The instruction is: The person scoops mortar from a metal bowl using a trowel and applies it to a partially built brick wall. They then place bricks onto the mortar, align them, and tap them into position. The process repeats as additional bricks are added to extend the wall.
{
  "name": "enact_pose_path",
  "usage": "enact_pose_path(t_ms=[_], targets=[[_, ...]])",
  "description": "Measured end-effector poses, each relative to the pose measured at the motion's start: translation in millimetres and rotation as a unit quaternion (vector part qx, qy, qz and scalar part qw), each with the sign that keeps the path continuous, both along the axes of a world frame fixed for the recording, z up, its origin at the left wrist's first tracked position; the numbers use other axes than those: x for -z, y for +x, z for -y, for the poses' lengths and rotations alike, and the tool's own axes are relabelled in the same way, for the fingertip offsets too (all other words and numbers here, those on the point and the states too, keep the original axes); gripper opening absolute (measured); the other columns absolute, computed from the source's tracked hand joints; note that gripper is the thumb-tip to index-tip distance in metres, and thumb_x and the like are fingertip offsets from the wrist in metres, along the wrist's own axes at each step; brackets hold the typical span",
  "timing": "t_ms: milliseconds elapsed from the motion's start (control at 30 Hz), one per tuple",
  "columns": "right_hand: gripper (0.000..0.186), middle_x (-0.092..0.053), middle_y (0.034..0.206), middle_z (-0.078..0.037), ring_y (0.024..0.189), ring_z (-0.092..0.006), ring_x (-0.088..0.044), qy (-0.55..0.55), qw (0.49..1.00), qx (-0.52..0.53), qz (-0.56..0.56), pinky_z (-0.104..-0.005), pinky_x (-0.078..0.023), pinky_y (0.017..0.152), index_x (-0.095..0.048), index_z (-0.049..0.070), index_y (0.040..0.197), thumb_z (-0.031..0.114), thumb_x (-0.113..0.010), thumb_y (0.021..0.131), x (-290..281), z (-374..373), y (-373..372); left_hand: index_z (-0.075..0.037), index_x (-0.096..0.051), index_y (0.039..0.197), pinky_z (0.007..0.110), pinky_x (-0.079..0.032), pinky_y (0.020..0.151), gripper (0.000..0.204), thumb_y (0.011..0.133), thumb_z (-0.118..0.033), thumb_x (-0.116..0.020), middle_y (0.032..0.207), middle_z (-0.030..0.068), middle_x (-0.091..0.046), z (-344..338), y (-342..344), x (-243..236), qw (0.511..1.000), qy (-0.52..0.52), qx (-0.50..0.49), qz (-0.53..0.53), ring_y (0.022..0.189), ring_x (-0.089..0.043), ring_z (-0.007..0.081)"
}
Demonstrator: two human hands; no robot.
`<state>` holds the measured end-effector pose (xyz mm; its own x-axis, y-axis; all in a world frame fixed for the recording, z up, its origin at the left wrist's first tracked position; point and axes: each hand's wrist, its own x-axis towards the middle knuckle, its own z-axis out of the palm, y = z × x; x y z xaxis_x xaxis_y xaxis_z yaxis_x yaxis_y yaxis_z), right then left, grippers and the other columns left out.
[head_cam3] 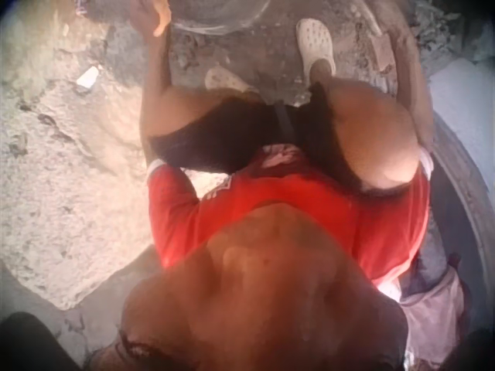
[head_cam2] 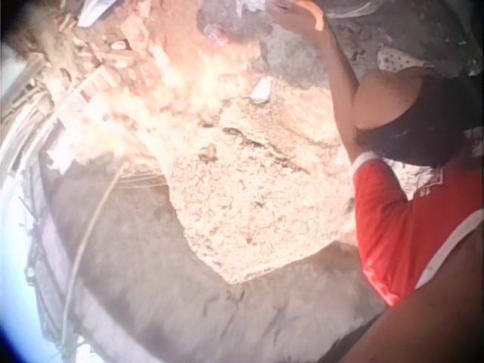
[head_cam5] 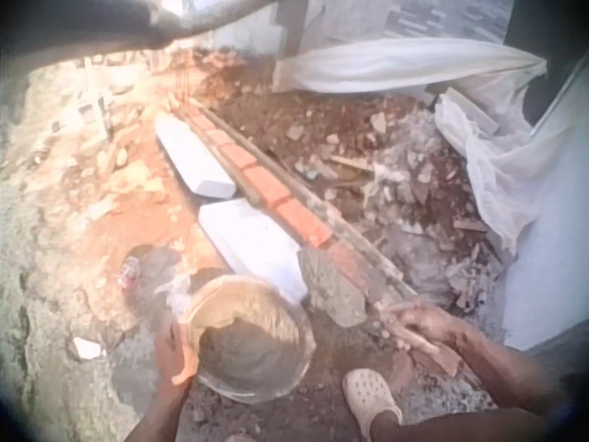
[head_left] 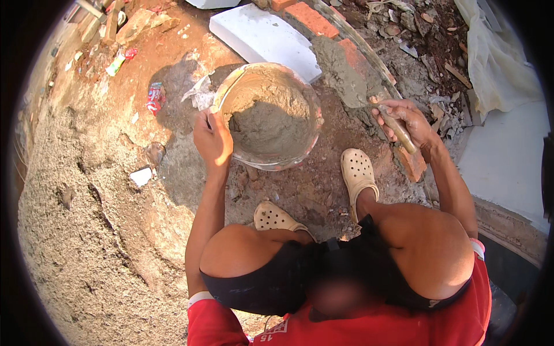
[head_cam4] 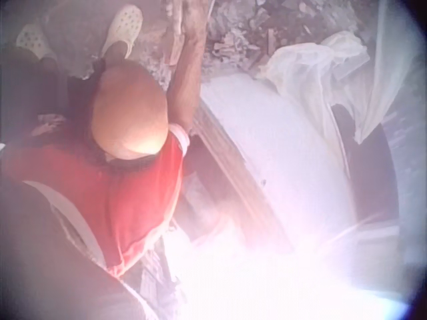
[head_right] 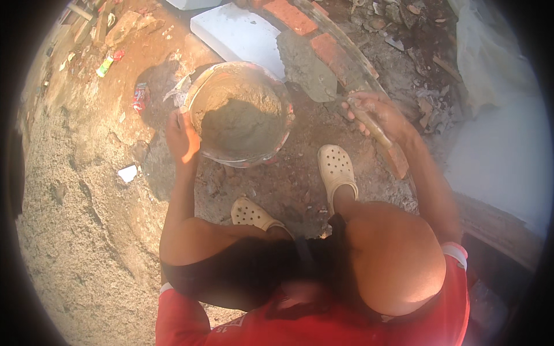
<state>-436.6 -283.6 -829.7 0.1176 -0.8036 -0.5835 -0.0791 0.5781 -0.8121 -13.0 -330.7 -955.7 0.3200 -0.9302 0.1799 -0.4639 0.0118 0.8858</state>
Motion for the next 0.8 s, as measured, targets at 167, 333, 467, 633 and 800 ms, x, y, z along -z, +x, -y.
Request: enact_pose_path(t_ms=[167,333,467,633,800], targets=[[0.047,-0.07,0.098,-0.013,0.079,-0.0201,-0.066,-0.114,0.926,-0.016,-0.359,-0.0341,-0.053,0.07,-0.065,-0.008,0.126,0.023,-0.058,0.091,-17,64,-38,-0.002,-0.058,0.084,0.033,-0.036,0.062,0.04,0.107,-0.035,-0.053,0.071,-0.0004,-0.049,-4,39,22,0.986,0.119,-0.024,-0.11,0.069,-0.041,0.0112],[0.05,-0.066,0.119,-0.033,0.104,-0.0448,-0.068,-0.152,0.726,-0.183,-0.645,-0.0487,-0.053,0.092,-0.065,-0.008,0.125,0.025,-0.061,0.088,41,123,-40,-0.001,-0.056,0.081,0.031,-0.036,0.063,0.042,0.108,-0.033,-0.051,0.071,-0.0009,-0.046,4,43,37,0.99,0.114,-0.045,-0.069,0.071,-0.039,0.0095],[0.04,-0.065,0.118,-0.03,0.115,-0.0475,-0.061,-0.216,0.735,-0.111,-0.633,-0.0535,-0.049,0.096,-0.064,-0.001,0.121,0.024,-0.063,0.091,73,129,-57,-0.001,-0.057,0.085,0.03,-0.037,0.066,0.04,0.11,-0.03,-0.049,0.075,0.0003,-0.048,-1,49,41,0.991,0.124,-0.029,-0.048,0.074,-0.041,0.0103],[0.037,-0.063,0.119,-0.026,0.114,-0.0454,-0.06,-0.245,0.703,-0.227,-0.628,-0.0518,-0.049,0.094,-0.062,0.0,0.121,0.027,-0.061,0.095,56,192,-127,-0.002,-0.058,0.104,0.028,-0.041,0.077,0.037,0.113,-0.034,-0.044,0.089,0.002,-0.05,-1,57,24,0.975,0.212,0.012,-0.071,0.083,-0.042,0.0111],[0.039,-0.065,0.119,-0.021,0.105,-0.0443,-0.064,-0.357,0.661,-0.302,-0.587,-0.0518,-0.051,0.088,-0.061,0.002,0.124,0.033,-0.061,0.1,88,254,-157,-0.003,-0.058,0.103,0.027,-0.038,0.078,0.045,0.113,-0.043,-0.041,0.088,-0.0002,-0.049,7,51,-9,0.96,0.275,0.05,-0.027,0.084,-0.04,0.0102]])
